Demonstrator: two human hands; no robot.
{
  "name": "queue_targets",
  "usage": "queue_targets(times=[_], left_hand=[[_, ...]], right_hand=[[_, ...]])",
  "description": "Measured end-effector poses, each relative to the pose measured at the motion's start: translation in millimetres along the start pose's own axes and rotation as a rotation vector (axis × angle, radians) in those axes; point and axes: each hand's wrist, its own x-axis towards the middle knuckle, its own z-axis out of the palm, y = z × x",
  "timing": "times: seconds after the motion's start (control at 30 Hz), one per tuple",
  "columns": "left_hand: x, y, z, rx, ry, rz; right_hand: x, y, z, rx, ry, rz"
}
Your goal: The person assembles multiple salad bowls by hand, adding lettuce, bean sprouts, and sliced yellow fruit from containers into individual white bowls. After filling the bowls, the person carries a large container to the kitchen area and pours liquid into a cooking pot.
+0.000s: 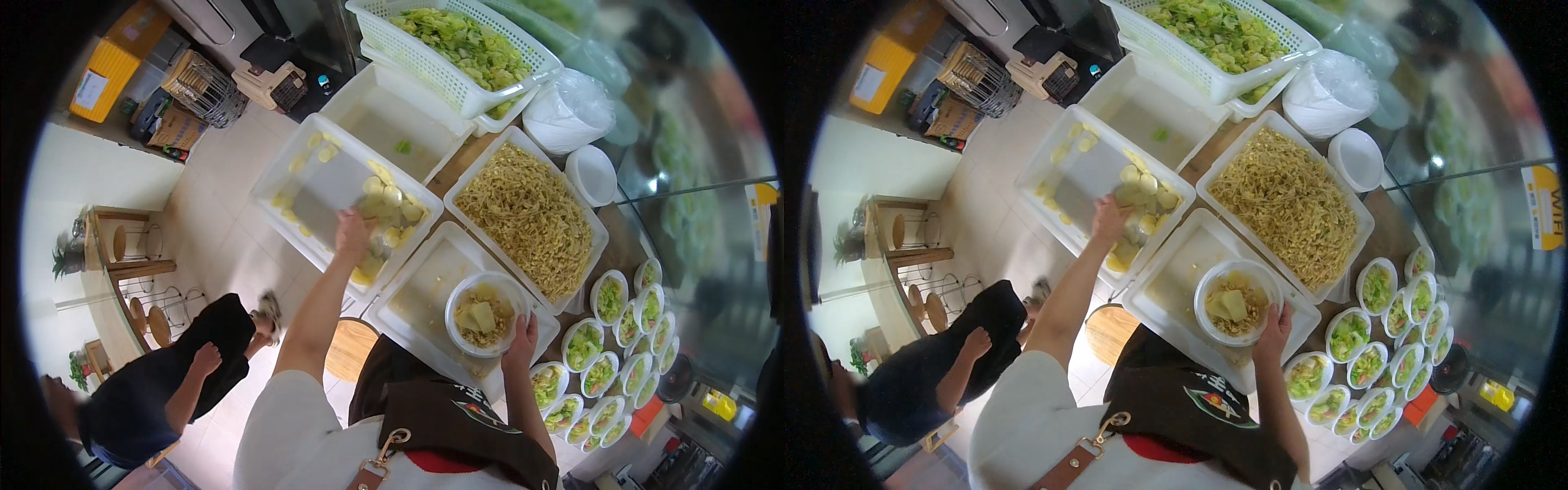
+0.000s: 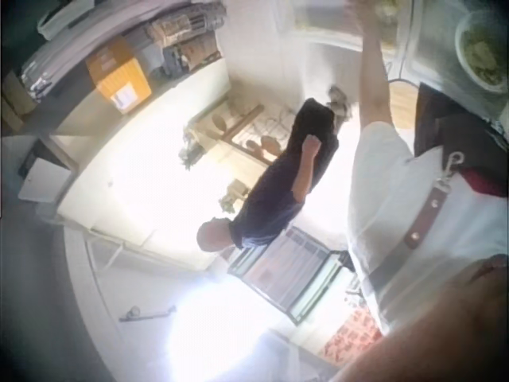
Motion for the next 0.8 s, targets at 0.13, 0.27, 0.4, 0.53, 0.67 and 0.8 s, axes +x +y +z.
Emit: queue_targets(times=[0.13,0.27,0.4,0.53,0.67,0.8], left_hand=[[20,23,-24,-0.65,0.252,-0.186],[74,-2,-47,-0.816,0.81,0.027],[83,23,-18,-0.898,0.769,0.033],[34,65,-14,-0.726,0.598,0.423],[67,4,-25,-0.725,0.668,0.103],[86,-7,-15,-0.358,0.601,-0.208]], right_hand=[[2,-3,-1,-0.018,0.07,-0.007],[-1,-11,5,-0.001,0.087,-0.002],[1,-8,3,0.01,0.049,-0.009],[1,-9,1,-0.014,0.06,-0.025],[-3,-16,3,0.008,0.077,-0.029],[-1,-15,-3,-0.048,0.064,-0.043]])
